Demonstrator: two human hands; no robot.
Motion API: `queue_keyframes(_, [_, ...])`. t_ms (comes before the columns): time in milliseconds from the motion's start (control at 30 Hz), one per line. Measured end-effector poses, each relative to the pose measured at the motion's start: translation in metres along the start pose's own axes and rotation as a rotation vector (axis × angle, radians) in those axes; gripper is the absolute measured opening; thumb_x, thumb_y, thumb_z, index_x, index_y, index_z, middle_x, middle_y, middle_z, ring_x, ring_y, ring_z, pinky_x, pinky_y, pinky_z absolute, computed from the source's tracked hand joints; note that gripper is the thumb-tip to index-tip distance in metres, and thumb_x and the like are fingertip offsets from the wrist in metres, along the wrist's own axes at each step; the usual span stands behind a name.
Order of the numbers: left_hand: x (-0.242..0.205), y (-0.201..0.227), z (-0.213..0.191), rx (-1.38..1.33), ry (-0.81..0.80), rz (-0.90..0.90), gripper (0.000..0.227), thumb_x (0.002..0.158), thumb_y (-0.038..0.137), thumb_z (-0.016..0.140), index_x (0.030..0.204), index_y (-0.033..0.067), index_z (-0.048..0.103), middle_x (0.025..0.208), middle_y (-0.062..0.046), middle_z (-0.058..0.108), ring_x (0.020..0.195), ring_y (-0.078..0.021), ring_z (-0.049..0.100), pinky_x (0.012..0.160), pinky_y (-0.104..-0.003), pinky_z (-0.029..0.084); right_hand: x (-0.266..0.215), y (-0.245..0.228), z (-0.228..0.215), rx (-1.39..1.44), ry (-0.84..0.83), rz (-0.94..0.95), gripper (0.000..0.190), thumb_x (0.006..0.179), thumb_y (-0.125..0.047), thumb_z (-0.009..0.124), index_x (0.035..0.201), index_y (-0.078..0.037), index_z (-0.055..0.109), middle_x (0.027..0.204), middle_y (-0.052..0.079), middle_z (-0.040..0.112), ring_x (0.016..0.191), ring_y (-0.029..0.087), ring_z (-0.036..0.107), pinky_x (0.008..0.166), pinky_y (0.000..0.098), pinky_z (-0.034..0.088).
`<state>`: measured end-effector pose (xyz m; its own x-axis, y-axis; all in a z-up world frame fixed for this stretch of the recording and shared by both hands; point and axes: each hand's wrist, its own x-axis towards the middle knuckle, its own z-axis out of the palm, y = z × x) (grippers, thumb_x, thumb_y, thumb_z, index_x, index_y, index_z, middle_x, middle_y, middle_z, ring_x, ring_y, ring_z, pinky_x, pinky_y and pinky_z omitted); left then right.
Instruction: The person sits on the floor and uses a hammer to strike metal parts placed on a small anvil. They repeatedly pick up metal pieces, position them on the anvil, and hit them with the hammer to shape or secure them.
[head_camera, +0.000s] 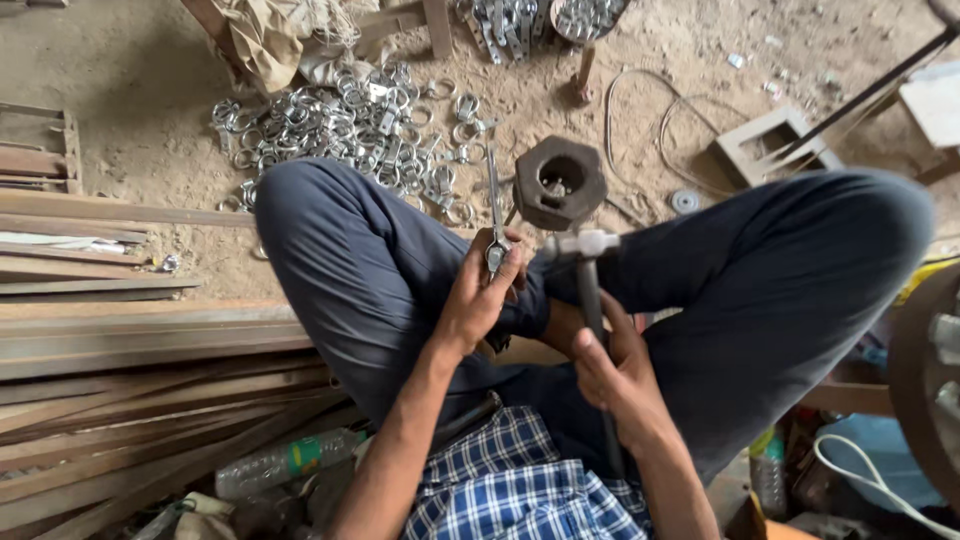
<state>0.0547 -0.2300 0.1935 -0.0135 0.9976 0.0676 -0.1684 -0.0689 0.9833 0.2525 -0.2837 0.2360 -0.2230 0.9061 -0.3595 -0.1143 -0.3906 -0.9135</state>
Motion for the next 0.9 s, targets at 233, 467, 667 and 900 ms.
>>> queue_keyframes(233, [-0.051, 0.036, 0.024, 0.188, 0.111, 0.184, 0.024, 0.109, 0.024, 0.061, 0.122, 0.0043, 0.058, 0.089, -0.001, 0.058, 0.082, -0.0123, 0.056, 0.077, -0.028, 0.049, -0.015, 0.016, 0.004, -0.102, -0.106, 0.038, 0.071, 0.096, -0.029, 0.063, 0.158, -0.010, 0.034, 0.055, -0.005, 0.042, 0.039, 0.005, 0.034, 0.036, 0.0240, 0.027])
queue_keyframes(467, [-0.067, 0.055, 0.029, 0.417, 0.201, 0.233, 0.029, 0.101, 0.023, 0.069, 0.118, 0.0011, 0.061, 0.087, -0.003, 0.065, 0.078, -0.0101, 0.062, 0.072, -0.027, 0.052, -0.022, 0.017, 0.004, -0.110, -0.084, 0.122, 0.072, 0.095, -0.029, 0.064, 0.158, -0.012, 0.034, 0.052, -0.006, 0.039, 0.038, 0.005, 0.035, 0.037, 0.0241, 0.028])
queue_keyframes(667, [-0.068, 0.054, 0.025, 0.425, 0.242, 0.174, 0.029, 0.097, 0.021, 0.072, 0.115, -0.0004, 0.064, 0.079, -0.004, 0.063, 0.069, -0.0121, 0.057, 0.061, -0.028, 0.048, -0.025, 0.022, 0.003, -0.011, -0.068, 0.091, 0.072, 0.097, -0.027, 0.063, 0.160, -0.012, 0.034, 0.054, -0.007, 0.037, 0.040, 0.004, 0.033, 0.037, 0.0237, 0.027])
queue_keyframes(900, [-0.070, 0.042, 0.019, 0.329, 0.195, 0.162, 0.025, 0.101, 0.018, 0.066, 0.117, -0.0002, 0.062, 0.089, -0.006, 0.074, 0.080, -0.0100, 0.069, 0.071, -0.025, 0.055, -0.035, 0.021, 0.002, -0.032, -0.043, 0.078, 0.073, 0.098, -0.028, 0.064, 0.159, -0.010, 0.028, 0.054, -0.005, 0.036, 0.040, 0.006, 0.034, 0.038, 0.0251, 0.028])
